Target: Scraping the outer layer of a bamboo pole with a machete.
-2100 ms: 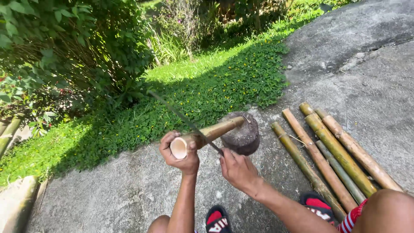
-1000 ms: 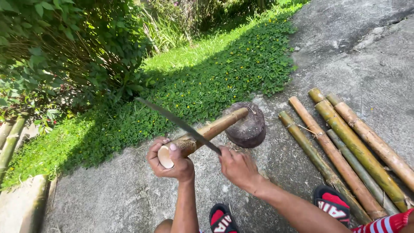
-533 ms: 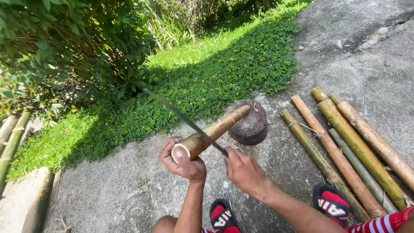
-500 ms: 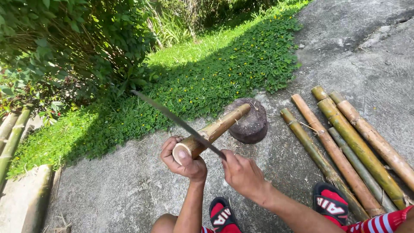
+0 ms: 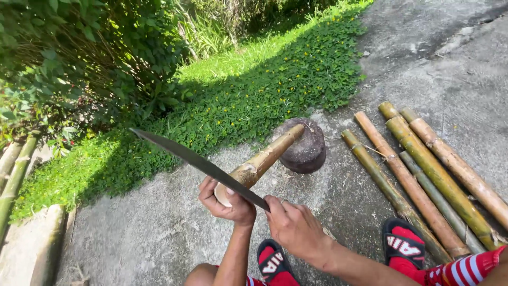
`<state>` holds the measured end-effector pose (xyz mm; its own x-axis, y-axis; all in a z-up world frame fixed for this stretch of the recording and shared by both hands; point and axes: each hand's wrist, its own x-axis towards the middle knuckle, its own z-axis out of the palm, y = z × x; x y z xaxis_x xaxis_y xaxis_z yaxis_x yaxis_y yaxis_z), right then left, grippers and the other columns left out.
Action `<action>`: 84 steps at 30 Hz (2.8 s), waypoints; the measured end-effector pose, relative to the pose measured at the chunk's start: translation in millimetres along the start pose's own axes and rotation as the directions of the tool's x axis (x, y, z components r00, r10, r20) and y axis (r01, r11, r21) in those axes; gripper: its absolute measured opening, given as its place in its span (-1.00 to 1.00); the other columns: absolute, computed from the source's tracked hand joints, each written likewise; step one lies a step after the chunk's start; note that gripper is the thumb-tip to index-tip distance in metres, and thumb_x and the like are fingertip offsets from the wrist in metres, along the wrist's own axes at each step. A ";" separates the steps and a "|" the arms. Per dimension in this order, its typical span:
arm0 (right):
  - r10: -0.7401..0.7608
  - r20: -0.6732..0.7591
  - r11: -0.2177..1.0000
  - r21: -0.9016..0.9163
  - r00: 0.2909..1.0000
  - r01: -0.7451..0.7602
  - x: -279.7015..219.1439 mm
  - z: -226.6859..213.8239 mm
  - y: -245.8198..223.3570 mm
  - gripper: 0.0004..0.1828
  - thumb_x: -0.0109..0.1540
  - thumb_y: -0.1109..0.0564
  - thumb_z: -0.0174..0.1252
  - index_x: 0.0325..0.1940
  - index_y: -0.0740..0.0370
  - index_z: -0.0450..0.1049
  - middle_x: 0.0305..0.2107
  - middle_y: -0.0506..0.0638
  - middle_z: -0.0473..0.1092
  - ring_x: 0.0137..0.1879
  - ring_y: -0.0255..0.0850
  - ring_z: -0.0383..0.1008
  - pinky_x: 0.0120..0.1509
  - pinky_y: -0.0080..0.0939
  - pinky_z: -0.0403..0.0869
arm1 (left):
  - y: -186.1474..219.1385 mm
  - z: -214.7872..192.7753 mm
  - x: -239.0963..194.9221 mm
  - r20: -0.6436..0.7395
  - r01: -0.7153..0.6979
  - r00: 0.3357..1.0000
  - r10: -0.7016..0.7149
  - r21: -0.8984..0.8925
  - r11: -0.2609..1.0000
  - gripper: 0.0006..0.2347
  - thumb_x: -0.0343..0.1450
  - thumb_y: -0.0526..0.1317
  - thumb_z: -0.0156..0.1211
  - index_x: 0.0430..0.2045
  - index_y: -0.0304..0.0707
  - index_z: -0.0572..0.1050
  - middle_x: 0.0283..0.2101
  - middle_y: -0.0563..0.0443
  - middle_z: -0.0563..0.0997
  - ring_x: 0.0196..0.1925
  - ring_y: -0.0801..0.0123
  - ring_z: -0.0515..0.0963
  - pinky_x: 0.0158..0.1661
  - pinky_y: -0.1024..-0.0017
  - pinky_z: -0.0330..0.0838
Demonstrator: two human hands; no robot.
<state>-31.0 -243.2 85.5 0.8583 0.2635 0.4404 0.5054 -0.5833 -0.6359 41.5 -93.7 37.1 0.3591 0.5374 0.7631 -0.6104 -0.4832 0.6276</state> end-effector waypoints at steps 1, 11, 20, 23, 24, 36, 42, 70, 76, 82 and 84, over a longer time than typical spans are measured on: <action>0.011 -0.016 1.000 -0.004 1.000 -0.011 -0.1 1.4 2.8 -0.69 0.21 0.20 0.18 0.00 0.40 0.45 -0.46 0.25 0.54 -0.41 0.18 0.59 -0.34 0.12 0.57 | -1.3 3.2 -0.1 0.015 -0.002 1.000 0.002 -0.014 1.000 -0.52 0.49 0.16 0.17 -0.09 -0.34 0.31 0.03 -0.14 0.41 0.09 0.23 0.43 0.17 0.21 0.35; -0.006 -0.050 1.000 -0.011 0.999 0.005 -3.8 6.5 22.2 -0.70 0.20 0.22 0.15 0.00 0.38 0.43 -0.44 0.28 0.53 -0.41 0.23 0.57 -0.35 0.17 0.54 | 0.2 11.8 5.5 0.021 -0.010 1.000 0.015 -0.218 0.976 -0.56 0.48 0.09 0.17 -0.06 -0.34 0.31 0.00 -0.12 0.37 0.03 0.22 0.46 0.12 0.22 0.42; 0.046 -0.015 0.999 -0.003 0.999 -0.046 0.0 -4.6 17.9 -0.71 0.21 0.22 0.14 -0.01 0.41 0.42 -0.45 0.30 0.53 -0.41 0.24 0.58 -0.35 0.18 0.54 | 5.5 10.0 -0.2 0.042 -0.015 0.999 0.022 -0.165 0.986 -0.59 0.48 0.08 0.19 -0.11 -0.32 0.32 0.00 -0.12 0.38 0.03 0.26 0.44 0.13 0.24 0.40; -0.032 -0.045 0.999 0.004 0.998 0.032 -3.9 2.5 29.3 -0.70 0.21 0.23 0.14 -0.01 0.44 0.41 -0.45 0.31 0.53 -0.41 0.22 0.59 -0.34 0.14 0.57 | 11.3 10.2 -0.2 0.051 0.015 0.999 -0.006 -0.169 0.986 -0.59 0.48 0.07 0.20 -0.09 -0.32 0.32 0.00 -0.12 0.38 0.03 0.27 0.44 0.13 0.26 0.39; -0.001 -0.023 1.000 -0.011 1.000 0.001 -2.4 5.2 36.0 -0.71 0.24 0.24 0.13 0.01 0.46 0.41 -0.44 0.32 0.53 -0.41 0.21 0.60 -0.35 0.12 0.58 | 16.0 12.9 3.1 0.040 0.049 0.998 -0.040 -0.254 0.966 -0.59 0.49 0.06 0.23 -0.09 -0.32 0.31 0.00 -0.13 0.37 0.00 0.27 0.45 0.11 0.26 0.42; 0.201 0.152 0.979 -0.010 0.968 -0.202 6.2 15.0 50.9 -0.80 0.33 0.18 0.06 -0.04 0.39 0.41 -0.49 0.22 0.53 -0.44 0.13 0.60 -0.42 0.07 0.54 | 14.9 17.2 7.5 0.011 0.046 0.999 -0.045 -0.325 0.944 -0.63 0.48 0.00 0.26 -0.10 -0.33 0.34 -0.03 -0.14 0.41 0.00 0.25 0.47 0.12 0.23 0.44; -0.018 -0.016 0.997 -0.078 1.000 0.017 -4.6 15.4 43.4 -0.62 0.20 0.20 0.14 0.06 0.43 0.39 -0.53 0.26 0.51 -0.47 0.18 0.58 -0.40 0.13 0.55 | 12.8 15.6 4.1 0.017 0.064 0.998 -0.062 -0.296 0.953 -0.62 0.46 0.01 0.22 -0.09 -0.33 0.34 0.03 -0.14 0.39 0.05 0.27 0.43 0.12 0.28 0.39; 0.094 0.051 0.995 0.008 0.994 -0.095 1.8 24.2 73.0 -0.78 0.27 0.19 0.03 -0.06 0.39 0.39 -0.55 0.28 0.51 -0.47 0.19 0.59 -0.40 0.13 0.55 | 16.5 16.5 12.8 0.067 0.078 0.996 -0.056 -0.388 0.918 -0.68 0.42 -0.10 0.23 -0.15 -0.35 0.33 -0.08 -0.16 0.41 -0.06 0.22 0.46 0.05 0.22 0.46; 0.304 0.077 0.952 -0.052 0.949 -0.301 21.5 41.9 121.3 -0.84 0.35 0.18 0.03 -0.11 0.37 0.38 -0.48 0.32 0.50 -0.41 0.28 0.54 -0.40 0.23 0.50 | 7.4 13.9 15.7 0.017 0.038 0.999 -0.034 -0.416 0.909 -0.68 0.42 -0.12 0.22 -0.12 -0.36 0.33 -0.06 -0.20 0.42 -0.05 0.24 0.44 0.06 0.23 0.42; 0.157 0.078 0.987 0.003 0.984 -0.158 11.3 29.6 78.0 -0.76 0.31 0.15 0.00 -0.03 0.38 0.38 -0.55 0.30 0.51 -0.52 0.18 0.57 -0.50 0.16 0.51 | 12.6 13.6 18.4 0.051 0.063 0.998 -0.046 -0.392 0.918 -0.69 0.44 -0.11 0.20 -0.11 -0.34 0.33 -0.07 -0.19 0.43 -0.04 0.25 0.44 0.10 0.21 0.42; -0.186 -0.170 0.982 -0.075 0.968 0.175 9.6 34.8 80.0 -0.79 0.39 0.15 -0.05 -0.04 0.39 0.36 -0.54 0.23 0.47 -0.51 0.10 0.55 -0.46 0.05 0.53 | 14.7 18.5 20.3 0.031 0.060 0.998 -0.052 -0.380 0.923 -0.70 0.44 -0.11 0.22 -0.14 -0.34 0.34 -0.12 -0.19 0.45 -0.06 0.24 0.45 0.09 0.22 0.41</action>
<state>20.8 -260.5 16.8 0.7213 0.2326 0.6524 0.6399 -0.5843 -0.4991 52.9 -102.6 64.7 0.4126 0.5399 0.7337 -0.8102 -0.1506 0.5665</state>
